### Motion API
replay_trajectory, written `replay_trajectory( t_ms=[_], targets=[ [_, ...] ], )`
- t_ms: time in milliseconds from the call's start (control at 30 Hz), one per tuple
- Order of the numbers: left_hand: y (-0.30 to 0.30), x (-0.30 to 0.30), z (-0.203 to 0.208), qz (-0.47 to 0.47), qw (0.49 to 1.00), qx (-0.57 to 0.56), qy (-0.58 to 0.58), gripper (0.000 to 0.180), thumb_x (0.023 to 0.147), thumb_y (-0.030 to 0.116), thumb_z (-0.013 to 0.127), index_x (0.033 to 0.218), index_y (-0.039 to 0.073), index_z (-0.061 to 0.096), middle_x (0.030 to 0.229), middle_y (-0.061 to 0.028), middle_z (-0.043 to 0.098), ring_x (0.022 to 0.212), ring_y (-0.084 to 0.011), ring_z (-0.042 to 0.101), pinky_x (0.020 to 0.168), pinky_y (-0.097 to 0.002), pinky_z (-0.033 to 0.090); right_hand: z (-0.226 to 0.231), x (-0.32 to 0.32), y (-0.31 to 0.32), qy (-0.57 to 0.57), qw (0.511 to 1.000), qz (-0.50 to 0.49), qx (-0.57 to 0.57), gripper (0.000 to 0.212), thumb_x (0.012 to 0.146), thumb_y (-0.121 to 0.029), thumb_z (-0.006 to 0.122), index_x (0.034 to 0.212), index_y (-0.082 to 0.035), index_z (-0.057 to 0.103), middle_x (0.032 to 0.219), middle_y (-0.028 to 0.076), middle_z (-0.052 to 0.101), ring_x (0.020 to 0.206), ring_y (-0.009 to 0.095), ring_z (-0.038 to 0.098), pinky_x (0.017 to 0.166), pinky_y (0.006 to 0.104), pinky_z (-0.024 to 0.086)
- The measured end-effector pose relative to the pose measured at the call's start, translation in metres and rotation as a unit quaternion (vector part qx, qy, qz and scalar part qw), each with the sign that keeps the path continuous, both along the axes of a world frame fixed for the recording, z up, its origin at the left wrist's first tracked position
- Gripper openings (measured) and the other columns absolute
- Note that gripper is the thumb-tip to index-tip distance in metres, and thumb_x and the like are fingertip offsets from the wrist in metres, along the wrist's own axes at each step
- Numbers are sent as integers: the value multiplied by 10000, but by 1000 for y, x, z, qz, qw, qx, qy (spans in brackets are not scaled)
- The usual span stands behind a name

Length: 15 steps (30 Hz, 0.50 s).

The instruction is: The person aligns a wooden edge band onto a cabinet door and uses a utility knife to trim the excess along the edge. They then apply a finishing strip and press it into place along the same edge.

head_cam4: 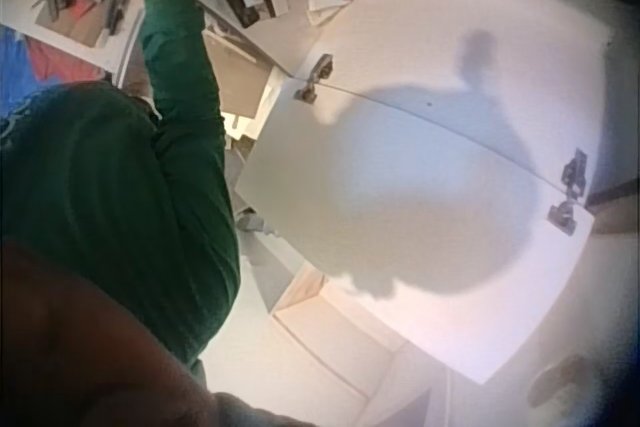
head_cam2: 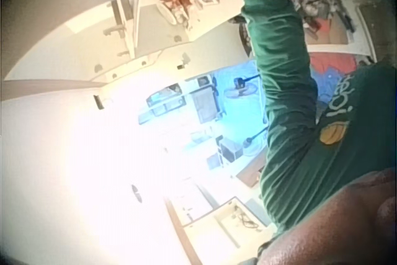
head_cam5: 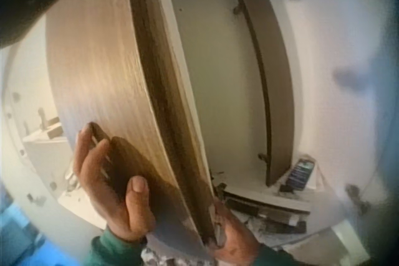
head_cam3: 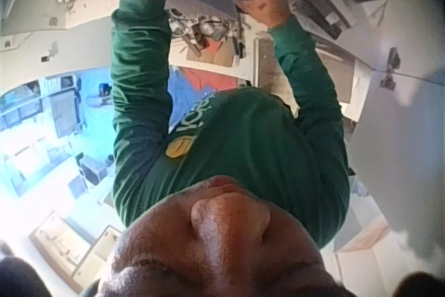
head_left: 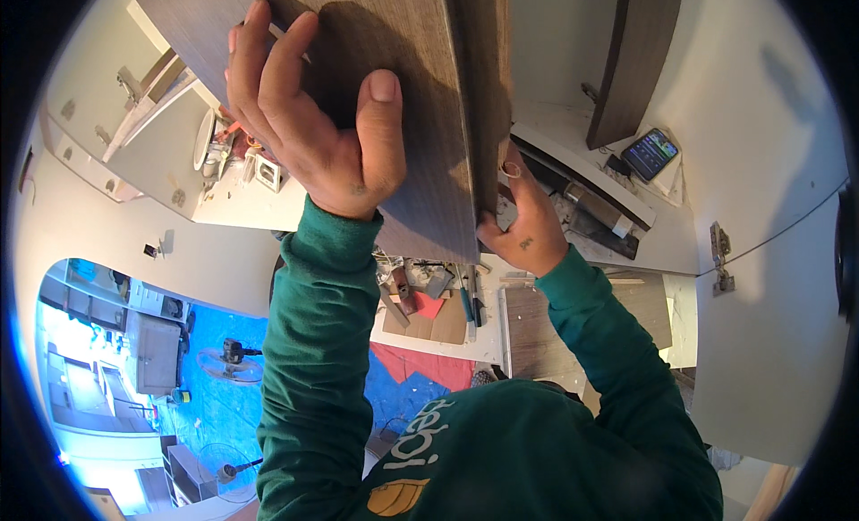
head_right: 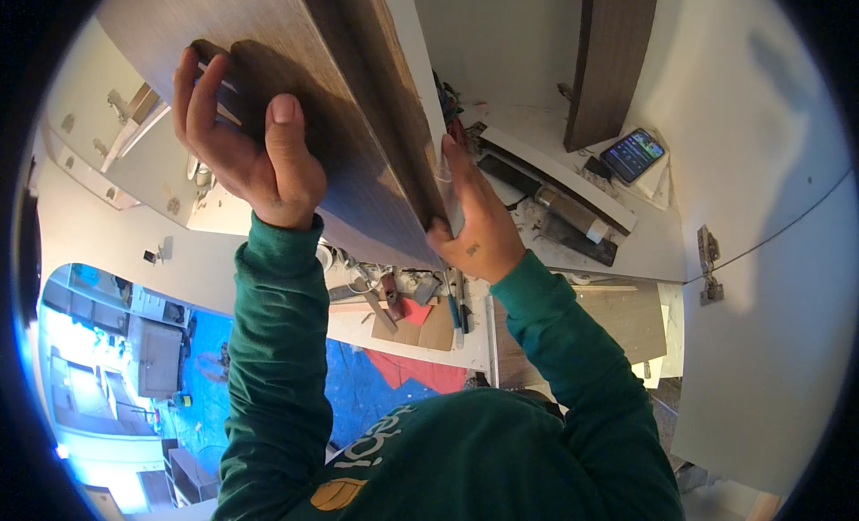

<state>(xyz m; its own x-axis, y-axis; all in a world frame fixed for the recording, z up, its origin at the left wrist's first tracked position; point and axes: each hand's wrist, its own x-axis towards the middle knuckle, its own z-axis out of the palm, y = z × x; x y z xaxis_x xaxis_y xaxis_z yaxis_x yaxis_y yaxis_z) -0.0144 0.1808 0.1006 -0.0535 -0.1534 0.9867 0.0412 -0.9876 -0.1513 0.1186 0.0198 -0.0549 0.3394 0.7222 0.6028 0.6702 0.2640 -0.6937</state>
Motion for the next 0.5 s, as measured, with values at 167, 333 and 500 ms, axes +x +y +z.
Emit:
replay_trajectory(
  t_ms=[167,333,500],
  targets=[
    [0,0,0,-7,1000,-1,4,549,947,265,648,1398,-7,492,1527,-221,386,1458,-351,356,1220,-472,272,3,0,0,-10,1000,-1,-5,1064,745,-41,733,1640,-62,158,1620,284,316,1480,450,370,1207,451,373],
    [-3,-1,0,-1,1000,-8,6,535,951,253,653,1392,-8,497,1521,-217,389,1451,-349,361,1218,-464,273,-13,16,-10,-37,998,36,-33,1101,763,-73,762,1652,-83,112,1604,290,340,1477,443,377,1208,441,370],
    [0,0,0,2,1000,4,8,534,952,260,657,1388,-7,502,1514,-209,393,1450,-343,366,1217,-461,278,-30,13,-14,-5,989,17,-144,1175,765,-87,776,1661,-121,16,1601,301,331,1463,436,391,1198,430,379]
  ],
)
